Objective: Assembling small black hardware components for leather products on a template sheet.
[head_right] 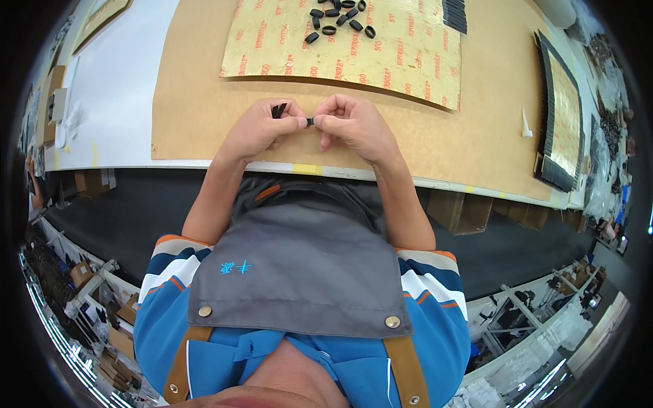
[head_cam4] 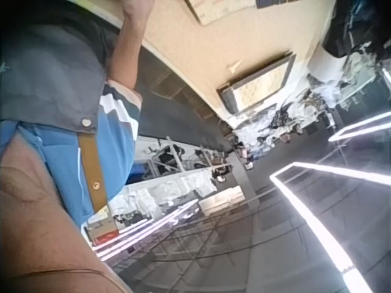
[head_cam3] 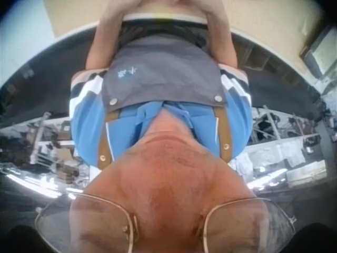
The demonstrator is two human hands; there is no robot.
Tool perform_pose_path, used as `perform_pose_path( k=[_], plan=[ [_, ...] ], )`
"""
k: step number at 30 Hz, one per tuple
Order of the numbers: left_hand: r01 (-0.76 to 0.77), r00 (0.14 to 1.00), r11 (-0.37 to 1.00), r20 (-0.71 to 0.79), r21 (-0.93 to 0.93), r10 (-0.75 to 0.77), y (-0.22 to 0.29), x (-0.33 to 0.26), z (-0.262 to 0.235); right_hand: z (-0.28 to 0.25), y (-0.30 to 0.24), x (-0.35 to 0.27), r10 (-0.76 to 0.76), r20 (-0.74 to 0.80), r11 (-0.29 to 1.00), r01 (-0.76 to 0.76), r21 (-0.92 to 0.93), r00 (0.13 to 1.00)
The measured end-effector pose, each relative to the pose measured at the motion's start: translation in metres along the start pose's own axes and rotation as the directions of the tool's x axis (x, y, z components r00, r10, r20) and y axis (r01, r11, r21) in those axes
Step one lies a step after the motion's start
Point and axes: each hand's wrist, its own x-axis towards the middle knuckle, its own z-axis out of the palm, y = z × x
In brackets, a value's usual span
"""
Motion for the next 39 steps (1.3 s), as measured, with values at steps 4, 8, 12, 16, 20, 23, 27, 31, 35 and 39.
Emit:
perform_pose_path(
  k=[4, 8, 12, 16, 20, 23, 27, 31, 35, 39],
  plan=[
    [-0.019, 1.000, 0.999, -0.007, -0.028, 0.019, 0.000, 0.003, 0.002, -0.007, 0.000, -0.002, -0.055, 0.018, 0.996, 0.053, 0.076, 0.998],
    [-0.018, 1.000, 1.000, -0.020, -0.011, 0.018, -0.003, 0.005, 0.001, -0.017, 0.003, -0.002, -0.083, 0.038, 0.992, 0.079, 0.102, 0.996],
    [0.008, 1.000, 1.000, -0.029, -0.022, -0.009, 0.000, 0.005, 0.000, -0.023, 0.005, 0.002, -0.091, 0.113, 0.988, 0.076, 0.133, 0.989],
    [0.006, 0.999, 1.000, -0.037, 0.005, -0.005, 0.000, 0.005, 0.001, -0.022, 0.004, 0.002, -0.072, 0.121, 0.987, 0.053, 0.152, 0.990],
    [-0.040, 0.999, 0.999, -0.021, 0.036, 0.040, -0.004, 0.006, 0.003, -0.016, -0.007, 0.000, -0.025, 0.132, 0.993, 0.009, 0.118, 0.991],
    [-0.056, 0.998, 0.997, -0.020, 0.058, 0.057, -0.007, 0.007, 0.003, -0.011, -0.011, -0.001, 0.074, 0.103, 0.994, -0.081, 0.068, 0.992],
    [-0.043, 0.999, 0.996, -0.012, 0.074, 0.044, -0.006, 0.007, 0.003, -0.006, -0.008, 0.001, 0.061, 0.056, 0.997, -0.064, 0.051, 0.997],
    [-0.043, 0.999, 0.997, -0.016, 0.071, 0.044, -0.007, 0.006, 0.003, -0.003, -0.004, 0.003, 0.034, 0.038, 0.999, -0.036, 0.033, 0.999],
    [-0.042, 0.999, 0.996, -0.017, 0.081, 0.044, -0.008, 0.008, 0.002, -0.004, -0.002, 0.006, 0.041, 0.036, 0.999, -0.042, 0.021, 0.999],
    [-0.048, 0.999, 0.993, -0.014, 0.103, 0.050, -0.006, 0.008, 0.003, -0.007, 0.001, 0.007, 0.018, 0.033, 1.000, -0.018, 0.014, 0.999]
  ],
)
